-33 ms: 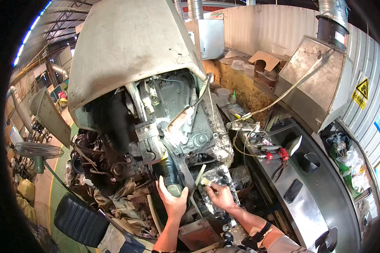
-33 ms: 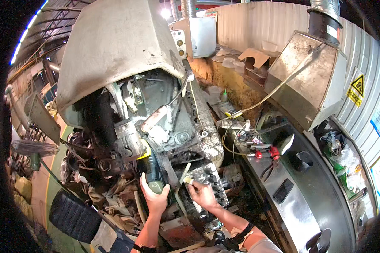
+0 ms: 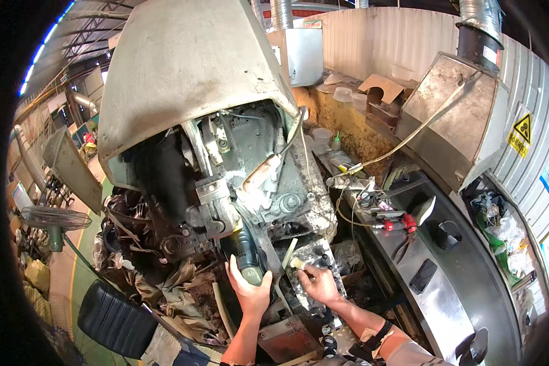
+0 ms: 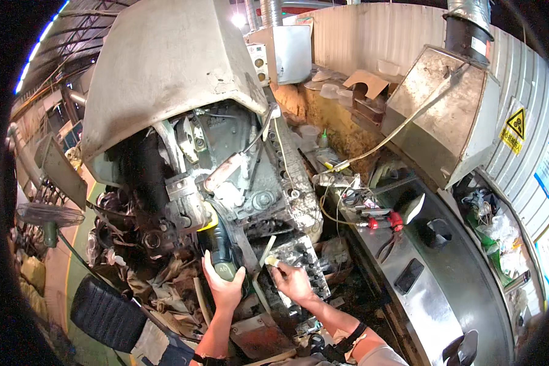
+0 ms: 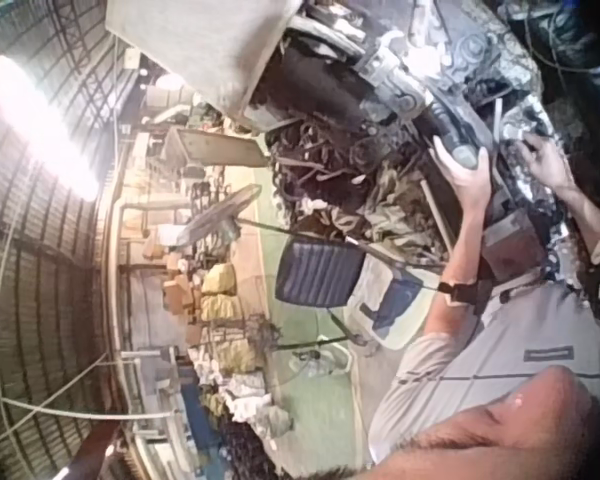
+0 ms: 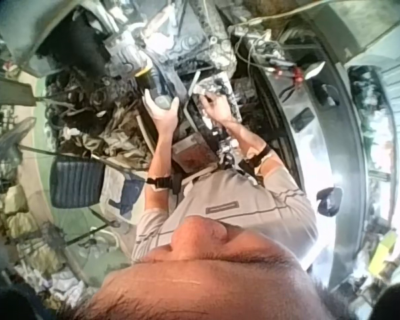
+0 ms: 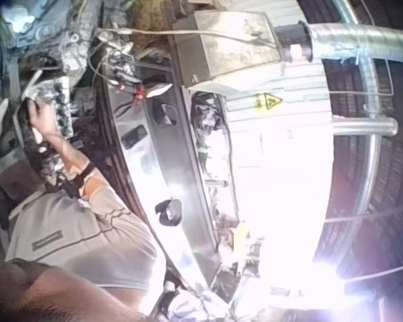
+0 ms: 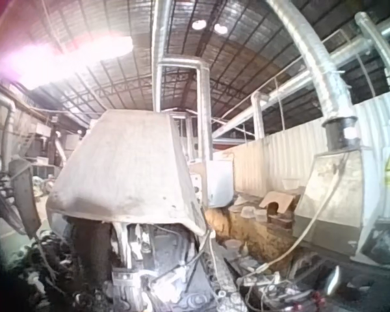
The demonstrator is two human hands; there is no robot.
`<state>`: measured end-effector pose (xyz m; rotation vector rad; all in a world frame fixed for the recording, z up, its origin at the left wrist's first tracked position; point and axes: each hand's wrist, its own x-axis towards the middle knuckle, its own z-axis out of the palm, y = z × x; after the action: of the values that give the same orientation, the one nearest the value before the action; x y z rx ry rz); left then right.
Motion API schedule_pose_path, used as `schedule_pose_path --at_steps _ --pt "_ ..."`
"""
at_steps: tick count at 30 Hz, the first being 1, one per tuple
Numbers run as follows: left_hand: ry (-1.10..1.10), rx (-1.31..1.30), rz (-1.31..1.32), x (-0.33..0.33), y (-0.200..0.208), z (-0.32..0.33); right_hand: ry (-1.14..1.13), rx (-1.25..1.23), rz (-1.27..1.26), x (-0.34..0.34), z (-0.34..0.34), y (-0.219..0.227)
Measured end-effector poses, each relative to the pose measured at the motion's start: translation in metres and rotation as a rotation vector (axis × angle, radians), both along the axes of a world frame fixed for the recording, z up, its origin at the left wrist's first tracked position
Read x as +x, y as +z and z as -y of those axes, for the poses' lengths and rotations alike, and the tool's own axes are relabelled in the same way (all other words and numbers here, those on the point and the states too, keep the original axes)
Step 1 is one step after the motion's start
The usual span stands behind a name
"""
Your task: Operating an industrial machine to perform shoe lasting on black shoe uppers.
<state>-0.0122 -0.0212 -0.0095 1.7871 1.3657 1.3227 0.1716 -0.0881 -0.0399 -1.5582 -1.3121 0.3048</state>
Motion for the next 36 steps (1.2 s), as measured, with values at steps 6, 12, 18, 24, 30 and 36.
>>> schedule_pose_path --at_steps 6,12,18,24,30,36 --pt "-0.009 0.029 0.01 -0.001 0.001 -0.002 0.046 -0.142 -0.023 0.001 -0.005 -0.001" --pt "-0.136 -0.201 0.588 -0.026 -0.02 -0.027 0.551 -0.357 -0.103 -0.046 -0.014 0.047" --pt "-0.283 -0.245 0.549 -0.048 -0.006 -0.029 0.291 -0.333 0.098 -0.104 -0.03 0.047" --pt "-0.245 -0.311 0.508 -0.058 0.0 -0.033 0.151 -0.162 0.13 -0.11 -0.036 0.041" --pt "-0.197 -0.392 0.777 -0.066 0.049 -0.036 0.366 -0.345 -0.527 -0.093 0.016 0.108" --pt "-0.63 -0.455 0.951 -0.059 0.092 0.007 0.417 -0.164 0.047 -0.073 0.13 0.11"
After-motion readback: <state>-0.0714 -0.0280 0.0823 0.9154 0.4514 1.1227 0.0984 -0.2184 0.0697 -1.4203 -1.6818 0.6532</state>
